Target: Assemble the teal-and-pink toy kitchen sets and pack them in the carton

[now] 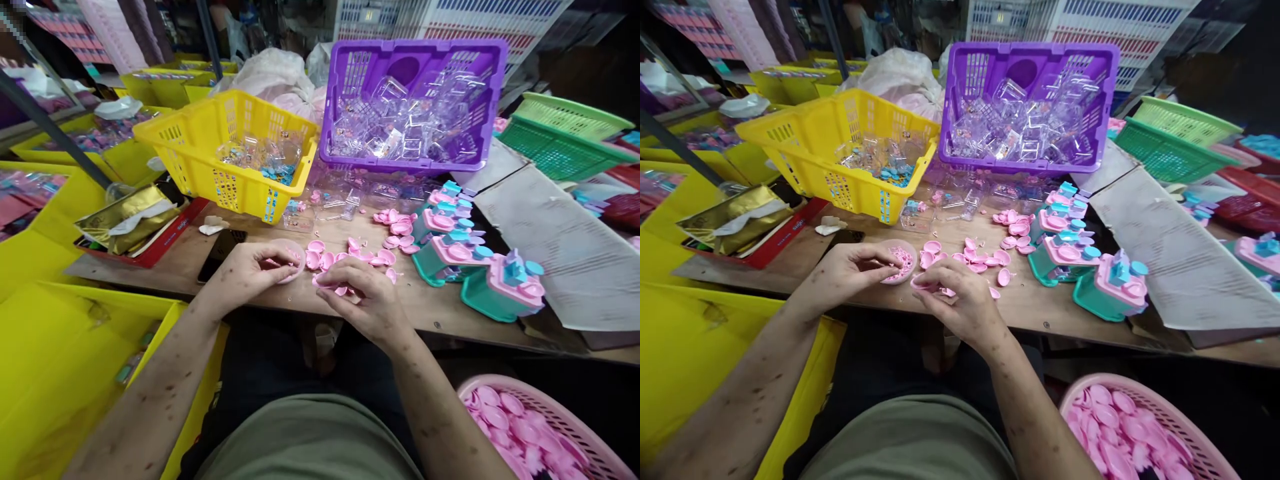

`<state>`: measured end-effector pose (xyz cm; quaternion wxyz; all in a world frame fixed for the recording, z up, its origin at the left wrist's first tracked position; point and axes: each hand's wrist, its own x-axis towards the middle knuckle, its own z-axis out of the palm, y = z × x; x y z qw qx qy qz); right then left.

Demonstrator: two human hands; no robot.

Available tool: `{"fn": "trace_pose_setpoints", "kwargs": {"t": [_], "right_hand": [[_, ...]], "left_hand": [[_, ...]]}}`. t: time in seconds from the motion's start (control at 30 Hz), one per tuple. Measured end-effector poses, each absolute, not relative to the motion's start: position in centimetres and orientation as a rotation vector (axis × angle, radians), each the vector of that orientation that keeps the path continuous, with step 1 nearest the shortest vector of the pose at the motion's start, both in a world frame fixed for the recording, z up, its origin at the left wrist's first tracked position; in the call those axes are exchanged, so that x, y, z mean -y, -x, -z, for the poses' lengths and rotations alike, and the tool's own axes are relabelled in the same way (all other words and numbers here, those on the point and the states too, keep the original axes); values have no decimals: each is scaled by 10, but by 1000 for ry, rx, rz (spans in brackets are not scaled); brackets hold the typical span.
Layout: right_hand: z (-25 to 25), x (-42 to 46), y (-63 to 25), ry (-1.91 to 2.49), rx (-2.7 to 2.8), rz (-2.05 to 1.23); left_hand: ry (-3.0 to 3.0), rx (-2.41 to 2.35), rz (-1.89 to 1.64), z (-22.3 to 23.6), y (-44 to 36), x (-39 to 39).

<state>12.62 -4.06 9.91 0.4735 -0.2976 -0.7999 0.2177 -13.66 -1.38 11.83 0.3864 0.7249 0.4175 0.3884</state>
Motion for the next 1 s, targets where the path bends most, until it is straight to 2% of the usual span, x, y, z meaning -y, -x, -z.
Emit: {"fn": "trace_pose_setpoints", "kwargs": {"t": [0.27,0.8,1.0], "right_hand": [[-121,74,-139,481,2021,-577],[-133,95,-141,440,2063,-530],[-131,103,-143,415,2069,-526]], "left_hand": [[-1531,-850,-1097,-147,113,70],[-1736,-998,-1008,-163,115,97],[-1975,-906,-809,-178,117,96]]}}
